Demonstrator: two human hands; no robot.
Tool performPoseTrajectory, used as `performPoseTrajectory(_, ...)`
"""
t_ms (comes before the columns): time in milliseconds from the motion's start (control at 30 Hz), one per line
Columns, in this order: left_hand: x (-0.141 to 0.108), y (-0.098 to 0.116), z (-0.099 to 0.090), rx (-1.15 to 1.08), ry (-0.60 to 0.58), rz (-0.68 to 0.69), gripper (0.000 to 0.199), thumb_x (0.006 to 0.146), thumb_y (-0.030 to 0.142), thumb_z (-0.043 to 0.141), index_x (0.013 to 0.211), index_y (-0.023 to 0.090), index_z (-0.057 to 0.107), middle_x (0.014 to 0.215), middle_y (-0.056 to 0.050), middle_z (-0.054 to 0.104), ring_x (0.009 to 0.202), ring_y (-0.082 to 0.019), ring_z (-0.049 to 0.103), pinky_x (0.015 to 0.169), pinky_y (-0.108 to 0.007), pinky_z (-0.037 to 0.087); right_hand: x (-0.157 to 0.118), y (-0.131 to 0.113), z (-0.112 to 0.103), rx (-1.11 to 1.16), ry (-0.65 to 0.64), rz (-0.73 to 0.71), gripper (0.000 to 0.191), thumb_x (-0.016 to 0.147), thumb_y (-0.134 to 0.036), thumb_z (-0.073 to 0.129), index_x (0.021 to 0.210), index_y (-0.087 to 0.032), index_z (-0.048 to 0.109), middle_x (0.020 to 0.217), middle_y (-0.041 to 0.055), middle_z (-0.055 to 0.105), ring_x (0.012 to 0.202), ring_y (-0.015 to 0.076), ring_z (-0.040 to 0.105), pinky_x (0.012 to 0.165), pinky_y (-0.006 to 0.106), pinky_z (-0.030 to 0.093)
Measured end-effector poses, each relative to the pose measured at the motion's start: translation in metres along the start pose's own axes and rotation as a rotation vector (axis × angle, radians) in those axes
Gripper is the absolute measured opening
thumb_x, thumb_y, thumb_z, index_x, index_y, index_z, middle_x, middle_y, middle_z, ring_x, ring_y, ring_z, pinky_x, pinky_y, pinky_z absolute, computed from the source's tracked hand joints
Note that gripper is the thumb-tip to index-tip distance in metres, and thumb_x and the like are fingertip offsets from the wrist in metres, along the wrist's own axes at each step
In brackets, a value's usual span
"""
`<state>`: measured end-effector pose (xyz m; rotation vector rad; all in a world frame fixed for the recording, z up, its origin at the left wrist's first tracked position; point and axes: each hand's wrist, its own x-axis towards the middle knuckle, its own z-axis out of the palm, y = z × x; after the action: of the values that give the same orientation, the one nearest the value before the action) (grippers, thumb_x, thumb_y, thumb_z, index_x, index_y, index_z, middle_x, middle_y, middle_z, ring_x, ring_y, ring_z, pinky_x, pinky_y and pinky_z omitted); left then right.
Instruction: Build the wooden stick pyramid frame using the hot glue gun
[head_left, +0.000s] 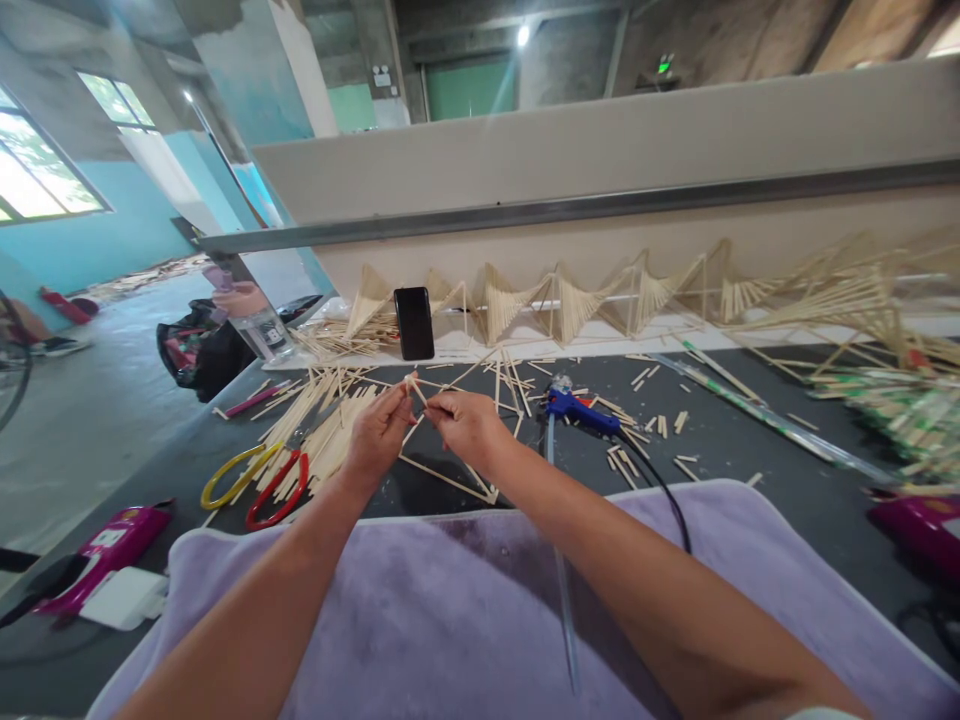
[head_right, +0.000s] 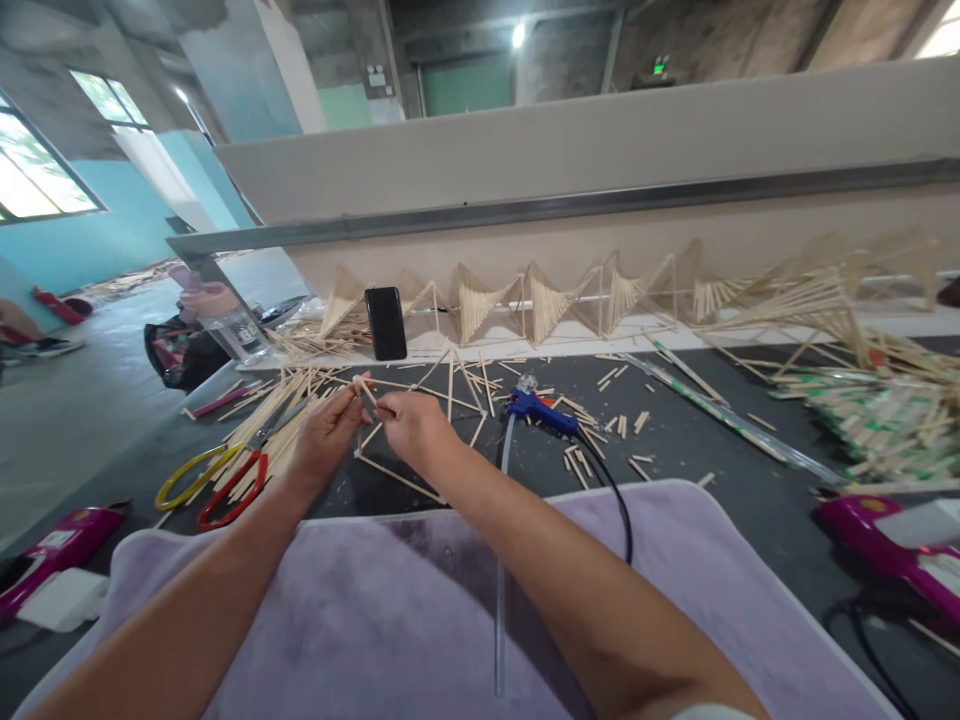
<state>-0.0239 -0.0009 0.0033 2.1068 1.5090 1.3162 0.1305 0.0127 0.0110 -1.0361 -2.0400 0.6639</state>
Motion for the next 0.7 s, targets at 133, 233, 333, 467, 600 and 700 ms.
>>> performPoseTrajectory(133, 0.0001, 0.0001, 0.0003, 0.000, -0.005, 0.003, 0.036, 0.087, 0.033, 0.041, 0.114, 0.015, 0.058, 0.105, -0.008, 0.064, 0.073, -0.014, 0.059, 0.071, -0.027, 0.049, 0.0005, 0.0009, 0.0008, -0.007, 0.004, -0.001, 0.022, 0.084, -0.022, 0.047, 0.077, -0.015, 0.067, 0.058, -0.0021, 0.057, 0.058, 0.0094, 0.053, 0.056, 0.017, 0.034)
performPoseTrajectory(233, 0.0000, -0.0007, 0.0008, -0.007, 0.006, 0.008, 0.035, 0.087, 0.033, 0.041, 0.113, 0.016, 0.059, 0.112, -0.008, 0.062, 0.076, -0.014, 0.060, 0.071, -0.026, 0.049, 0.0007, 0.0001, 0.0006, -0.019, -0.003, 0.001, 0.022, 0.084, -0.021, 0.047, 0.074, -0.016, 0.066, 0.054, -0.0029, 0.055, 0.058, 0.0094, 0.052, 0.056, 0.017, 0.033)
performPoseTrajectory(333, 0.0001, -0.0022, 0.0014, -0.016, 0.008, 0.010, 0.035, 0.087, 0.033, 0.041, 0.113, 0.018, 0.058, 0.115, -0.008, 0.061, 0.075, -0.014, 0.060, 0.069, -0.026, 0.049, 0.0007, -0.0008, 0.0005, -0.017, 0.006, -0.013, 0.021, 0.083, -0.020, 0.048, 0.071, -0.015, 0.065, 0.053, -0.0034, 0.053, 0.057, 0.0091, 0.051, 0.055, 0.017, 0.033)
performPoseTrajectory(467, 0.0001, -0.0026, 0.0017, -0.017, 0.005, 0.012, 0.034, 0.087, 0.033, 0.041, 0.112, 0.018, 0.059, 0.117, -0.008, 0.060, 0.074, -0.013, 0.060, 0.070, -0.027, 0.050, 0.0005, -0.0014, 0.0010, 0.008, 0.018, -0.014, 0.022, 0.082, -0.018, 0.049, 0.066, -0.015, 0.063, 0.052, -0.0032, 0.053, 0.055, 0.0091, 0.051, 0.055, 0.018, 0.033)
performPoseTrajectory(600, -0.0001, -0.0004, 0.0015, 0.016, 0.014, 0.035, 0.031, 0.088, 0.031, 0.041, 0.105, 0.018, 0.063, 0.118, -0.008, 0.060, 0.089, -0.017, 0.060, 0.073, -0.027, 0.050, 0.0004, -0.0009, 0.0013, 0.017, 0.020, -0.003, 0.020, 0.082, -0.018, 0.050, 0.068, -0.016, 0.064, 0.048, -0.0039, 0.050, 0.055, 0.0102, 0.050, 0.055, 0.019, 0.032)
performPoseTrajectory(700, -0.0001, 0.0006, 0.0012, 0.003, 0.010, 0.027, 0.031, 0.087, 0.031, 0.041, 0.107, 0.018, 0.062, 0.120, -0.008, 0.059, 0.093, -0.018, 0.060, 0.073, -0.027, 0.050, 0.0004, -0.0011, 0.0006, 0.022, 0.013, -0.002, 0.020, 0.082, -0.018, 0.049, 0.069, -0.017, 0.064, 0.047, -0.0044, 0.049, 0.055, 0.0101, 0.050, 0.054, 0.019, 0.032)
